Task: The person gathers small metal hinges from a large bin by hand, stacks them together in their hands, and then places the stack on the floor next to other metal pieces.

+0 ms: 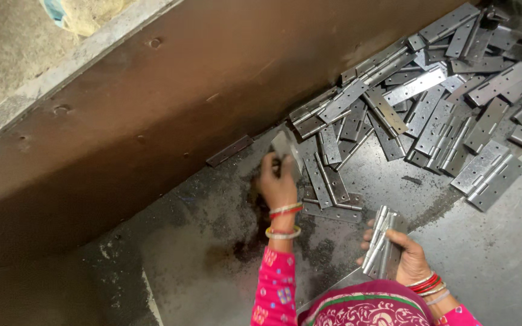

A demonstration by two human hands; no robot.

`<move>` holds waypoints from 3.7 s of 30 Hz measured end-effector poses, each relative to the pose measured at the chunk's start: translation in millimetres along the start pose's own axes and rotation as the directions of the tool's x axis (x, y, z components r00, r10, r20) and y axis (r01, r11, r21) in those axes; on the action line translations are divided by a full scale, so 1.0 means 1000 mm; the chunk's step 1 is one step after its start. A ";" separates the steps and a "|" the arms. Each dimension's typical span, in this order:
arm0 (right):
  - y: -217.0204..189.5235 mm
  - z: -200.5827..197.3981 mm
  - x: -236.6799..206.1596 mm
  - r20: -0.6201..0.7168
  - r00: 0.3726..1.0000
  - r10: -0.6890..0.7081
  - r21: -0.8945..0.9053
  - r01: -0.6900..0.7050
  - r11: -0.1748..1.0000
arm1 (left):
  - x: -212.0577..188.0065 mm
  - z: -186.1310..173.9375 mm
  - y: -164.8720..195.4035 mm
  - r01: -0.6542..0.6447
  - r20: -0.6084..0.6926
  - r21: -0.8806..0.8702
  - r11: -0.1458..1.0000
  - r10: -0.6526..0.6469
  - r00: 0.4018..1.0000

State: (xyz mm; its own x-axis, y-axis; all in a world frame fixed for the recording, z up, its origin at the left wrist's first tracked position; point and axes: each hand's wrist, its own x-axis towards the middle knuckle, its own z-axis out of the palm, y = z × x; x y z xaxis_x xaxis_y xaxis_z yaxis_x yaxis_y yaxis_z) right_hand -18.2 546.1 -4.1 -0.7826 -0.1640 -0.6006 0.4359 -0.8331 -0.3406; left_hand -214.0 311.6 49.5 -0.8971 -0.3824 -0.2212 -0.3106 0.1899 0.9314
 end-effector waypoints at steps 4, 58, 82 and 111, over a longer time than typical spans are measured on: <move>0.001 -0.008 0.009 0.238 0.969 -0.069 0.136 0.037 0.990 | -0.002 -0.017 -0.025 -0.385 -0.139 0.016 0.923 0.383 0.913; 0.008 -0.003 0.020 0.096 0.995 0.030 0.051 -0.035 0.998 | 0.027 -0.099 0.005 -0.293 0.004 -0.199 0.935 0.300 0.954; -0.001 0.006 0.000 0.038 0.999 -0.006 -0.096 0.010 0.995 | -0.020 0.064 -0.059 -0.200 0.074 0.193 0.961 0.189 0.979; -0.006 0.016 -0.009 -0.071 0.997 -0.030 -0.102 0.022 0.995 | -0.034 -0.008 -0.039 -0.108 0.027 0.060 0.992 0.107 0.994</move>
State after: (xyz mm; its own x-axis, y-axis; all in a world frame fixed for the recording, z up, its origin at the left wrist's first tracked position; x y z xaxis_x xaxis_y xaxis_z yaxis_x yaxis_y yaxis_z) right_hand -21.1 544.1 14.6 -0.7617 -0.1013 -0.6399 0.4614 -0.7782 -0.4261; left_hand -169.0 310.5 23.3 -0.9333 -0.3353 -0.1285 -0.2303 0.2842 0.9307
